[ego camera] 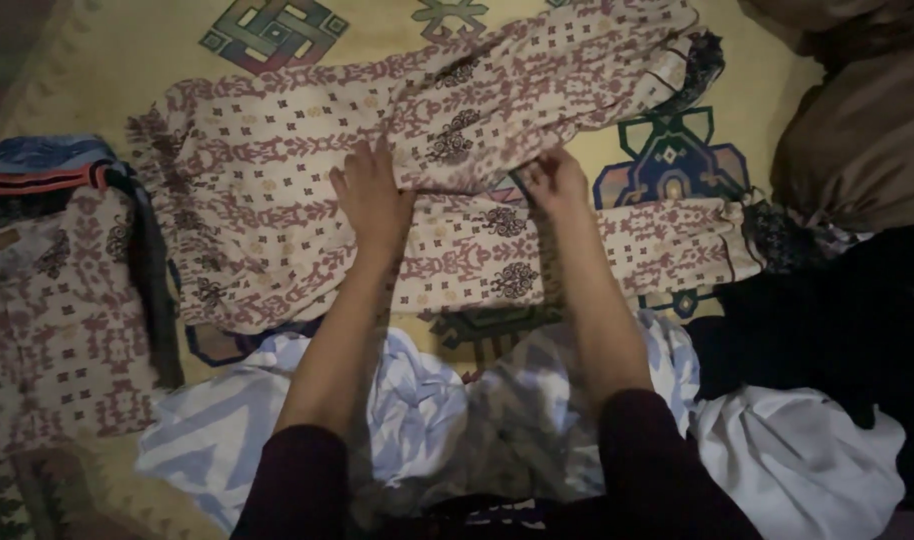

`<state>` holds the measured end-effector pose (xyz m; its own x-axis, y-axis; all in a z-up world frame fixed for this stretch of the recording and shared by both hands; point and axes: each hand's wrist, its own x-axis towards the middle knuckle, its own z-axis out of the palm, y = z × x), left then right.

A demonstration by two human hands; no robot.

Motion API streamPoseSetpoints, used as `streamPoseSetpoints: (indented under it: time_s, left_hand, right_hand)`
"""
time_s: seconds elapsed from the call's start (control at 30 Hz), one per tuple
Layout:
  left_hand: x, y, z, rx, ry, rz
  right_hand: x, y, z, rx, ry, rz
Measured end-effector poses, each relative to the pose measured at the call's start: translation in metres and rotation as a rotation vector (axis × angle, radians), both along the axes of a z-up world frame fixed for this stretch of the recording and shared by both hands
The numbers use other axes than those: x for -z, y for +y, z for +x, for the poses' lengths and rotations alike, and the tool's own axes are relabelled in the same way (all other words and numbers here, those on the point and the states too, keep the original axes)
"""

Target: Folding a patterned piece of clothing on a carpeted floor.

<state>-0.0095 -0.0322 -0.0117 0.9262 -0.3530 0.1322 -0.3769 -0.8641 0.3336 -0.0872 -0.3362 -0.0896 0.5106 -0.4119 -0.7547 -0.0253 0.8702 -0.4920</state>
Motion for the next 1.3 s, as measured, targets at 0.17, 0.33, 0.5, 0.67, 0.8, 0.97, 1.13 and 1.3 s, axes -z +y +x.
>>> streamPoseSetpoints:
  time_s: [0.17, 0.33, 0.5, 0.67, 0.8, 0.97, 1.13, 1.3]
  left_hand:
    - [0.039, -0.013, 0.006, 0.121, -0.106, 0.089]
    - [0.042, -0.006, -0.001, 0.137, 0.064, 0.124]
    - [0.041, 0.006, -0.018, 0.172, -0.039, -0.026]
    - [0.014, 0.004, -0.030, 0.187, 0.029, -0.156]
    - [-0.007, 0.002, -0.034, 0.186, 0.036, -0.285]
    - [0.000, -0.001, -0.050, 0.173, 0.191, -0.253]
    - [0.027, 0.011, -0.065, 0.212, 0.178, -0.165]
    - [0.022, 0.009, -0.064, 0.241, 0.119, -0.165]
  right_hand:
    - [0.041, 0.000, -0.012, -0.016, 0.067, -0.402]
    - [0.002, -0.011, 0.000, 0.261, 0.275, -0.757]
    - [-0.032, -0.048, 0.012, 0.047, 0.225, -0.580]
    - [0.043, -0.162, 0.018, -0.133, 0.126, -0.322]
    - [-0.031, -0.167, 0.018, 0.248, -0.194, -0.236]
    - [0.040, -0.213, -0.029, 0.324, -0.068, -0.519]
    - [0.049, -0.230, -0.082, 0.304, 0.268, -0.643]
    - [0.089, -0.275, -0.037, 0.086, 0.128, -1.630]
